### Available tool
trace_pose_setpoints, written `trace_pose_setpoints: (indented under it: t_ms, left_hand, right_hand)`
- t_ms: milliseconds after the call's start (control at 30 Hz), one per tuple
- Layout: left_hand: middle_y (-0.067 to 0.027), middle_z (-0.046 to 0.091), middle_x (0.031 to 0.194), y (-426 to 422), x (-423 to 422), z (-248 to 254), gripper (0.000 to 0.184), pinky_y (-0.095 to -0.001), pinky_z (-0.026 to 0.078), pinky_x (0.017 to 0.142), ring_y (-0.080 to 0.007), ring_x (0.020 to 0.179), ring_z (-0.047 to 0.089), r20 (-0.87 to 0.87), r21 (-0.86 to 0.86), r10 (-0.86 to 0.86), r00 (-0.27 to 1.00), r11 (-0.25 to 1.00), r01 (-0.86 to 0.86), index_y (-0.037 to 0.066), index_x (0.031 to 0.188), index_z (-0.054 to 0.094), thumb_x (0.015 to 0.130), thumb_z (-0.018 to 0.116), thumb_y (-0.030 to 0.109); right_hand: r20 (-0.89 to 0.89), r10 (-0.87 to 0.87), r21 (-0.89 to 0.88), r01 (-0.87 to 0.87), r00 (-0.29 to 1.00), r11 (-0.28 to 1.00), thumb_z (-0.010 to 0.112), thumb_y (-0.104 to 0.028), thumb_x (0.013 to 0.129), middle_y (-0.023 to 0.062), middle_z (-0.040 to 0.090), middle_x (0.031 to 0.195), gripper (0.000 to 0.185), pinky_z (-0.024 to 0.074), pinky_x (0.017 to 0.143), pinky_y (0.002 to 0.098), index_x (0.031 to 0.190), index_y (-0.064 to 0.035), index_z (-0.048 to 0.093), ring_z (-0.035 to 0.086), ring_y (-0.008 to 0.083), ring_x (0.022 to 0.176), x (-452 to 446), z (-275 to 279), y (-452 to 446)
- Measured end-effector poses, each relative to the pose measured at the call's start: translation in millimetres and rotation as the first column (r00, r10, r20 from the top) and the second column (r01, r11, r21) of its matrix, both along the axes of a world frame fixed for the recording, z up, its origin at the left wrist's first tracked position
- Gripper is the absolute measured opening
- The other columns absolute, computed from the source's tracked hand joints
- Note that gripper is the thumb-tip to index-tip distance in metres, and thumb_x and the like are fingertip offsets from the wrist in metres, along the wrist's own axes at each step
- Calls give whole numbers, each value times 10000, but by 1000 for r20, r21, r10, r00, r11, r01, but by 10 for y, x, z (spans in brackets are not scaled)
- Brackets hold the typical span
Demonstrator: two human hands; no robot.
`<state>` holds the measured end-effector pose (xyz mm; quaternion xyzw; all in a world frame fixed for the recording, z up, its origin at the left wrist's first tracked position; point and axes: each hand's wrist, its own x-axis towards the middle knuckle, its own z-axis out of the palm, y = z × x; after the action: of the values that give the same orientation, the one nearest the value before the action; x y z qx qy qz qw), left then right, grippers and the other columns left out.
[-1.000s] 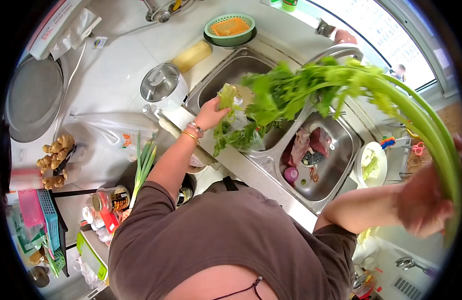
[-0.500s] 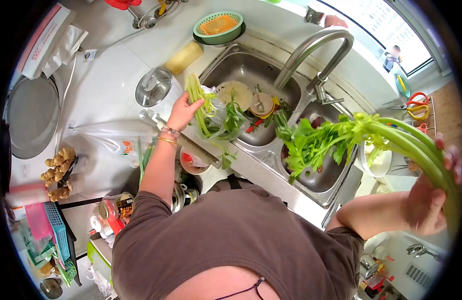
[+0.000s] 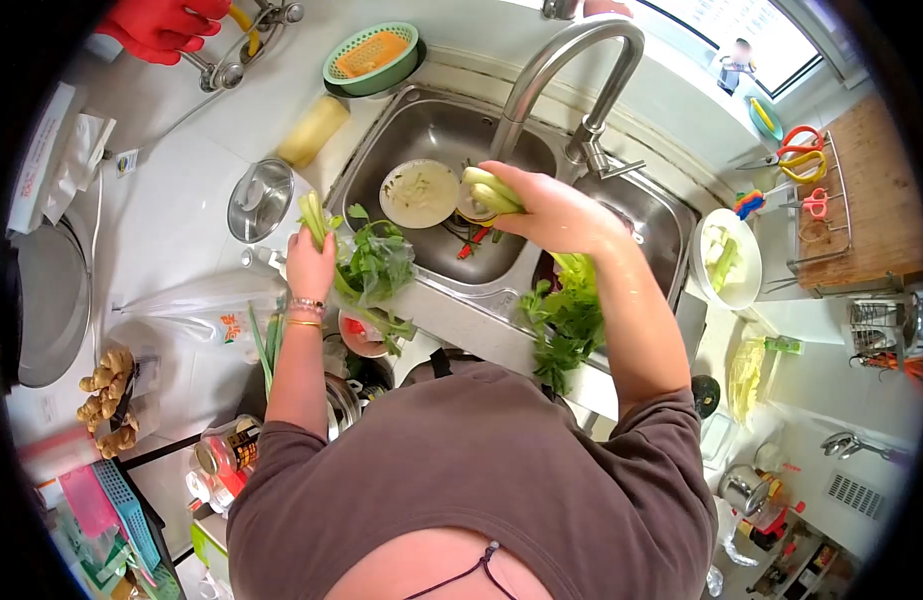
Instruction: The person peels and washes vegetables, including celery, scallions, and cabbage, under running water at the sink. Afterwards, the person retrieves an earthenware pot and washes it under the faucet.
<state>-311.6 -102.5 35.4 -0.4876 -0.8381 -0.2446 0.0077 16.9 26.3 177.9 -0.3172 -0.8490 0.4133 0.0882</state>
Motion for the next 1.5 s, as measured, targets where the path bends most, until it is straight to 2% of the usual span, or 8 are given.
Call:
trace_pose_setpoints:
  t_ms: [567, 767, 900, 1133, 1200, 1267, 1333, 1500]
  left_hand:
    - [-108, 487, 998, 253, 112, -716, 314, -370, 525, 643, -280, 957, 527, -378, -383, -325, 867, 907, 174, 185, 1125, 552, 823, 488, 128]
    - [-209, 492, 1078, 430, -26, -571, 467, -426, 462, 856, -381, 1043, 502, -70, -470, -289, 955, 854, 224, 86, 1227, 439, 792, 607, 94]
    - [-235, 519, 1024, 439, -116, -622, 445, -413, 442, 874, -398, 1008, 510, 139, -30, -469, 872, 879, 477, -20, 1141, 435, 782, 652, 126]
    - [-165, 542, 1038, 363, 100, -272, 306, -418, 452, 817, -366, 969, 535, -210, -341, -367, 906, 896, 284, 19, 980, 535, 777, 668, 204]
    - [-139, 527, 1141, 447, 280, -50, 396, -411, 433, 867, -317, 1075, 506, -19, -149, -423, 906, 897, 416, 48, 1061, 550, 773, 692, 281]
    - [-119, 513, 1200, 577, 471, 157, 505, -408, 416, 911, -276, 1148, 481, 273, 106, -593, 758, 801, 589, 65, 1166, 524, 770, 711, 317]
    - [-88, 503, 1243, 682, 853, 583, 669, -372, 398, 950, -218, 1169, 476, 696, 411, -663, 275, 683, 604, 62, 1284, 433, 759, 733, 349]
    - [-34, 530, 1176, 817, 1311, 1305, 561, -294, 422, 914, -124, 1054, 516, 702, 661, -655, -280, 452, 600, 32, 1317, 384, 860, 645, 227]
  right_hand:
    - [223, 44, 118, -72, 974, 990, 592, -58, 775, 204, 578, 1041, 538, 449, 819, 426, 1270, -50, 380, 557, 370, 983, -499, -1029, -53]
    - [72, 25, 139, -35, 997, 990, 603, -50, 774, 195, 562, 1106, 538, 442, 852, 410, 1274, -62, 405, 543, 362, 1016, -494, -951, -67]
    - [-96, -8, -17, 7, 995, 1000, 618, -16, 768, 172, 565, 1149, 546, 434, 889, 366, 1279, -74, 437, 547, 330, 1043, -408, -745, -62]
    - [-401, -189, -251, 91, 896, 964, 607, 48, 792, 81, 601, 1076, 527, 426, 887, 277, 1287, -56, 458, 543, 145, 1007, -99, -88, -46]
    - [-517, -147, -194, 52, 843, 980, 598, 56, 795, 41, 594, 1016, 520, 441, 848, 259, 1284, -61, 465, 538, 108, 942, -18, 5, 7]
    - [-544, -191, -250, 59, 817, 966, 610, 36, 789, 38, 594, 1014, 519, 448, 827, 253, 1280, -42, 459, 542, 106, 923, -35, 51, 34]
    - [-538, -204, -223, 96, 818, 970, 620, 11, 787, 37, 595, 1019, 523, 451, 817, 249, 1280, -33, 451, 544, 105, 916, -159, 211, 18]
    - [-693, -312, -226, 215, 650, 950, 635, -57, 804, 46, 599, 1036, 490, 468, 752, 244, 1256, -17, 452, 555, 96, 876, -506, 722, -44]
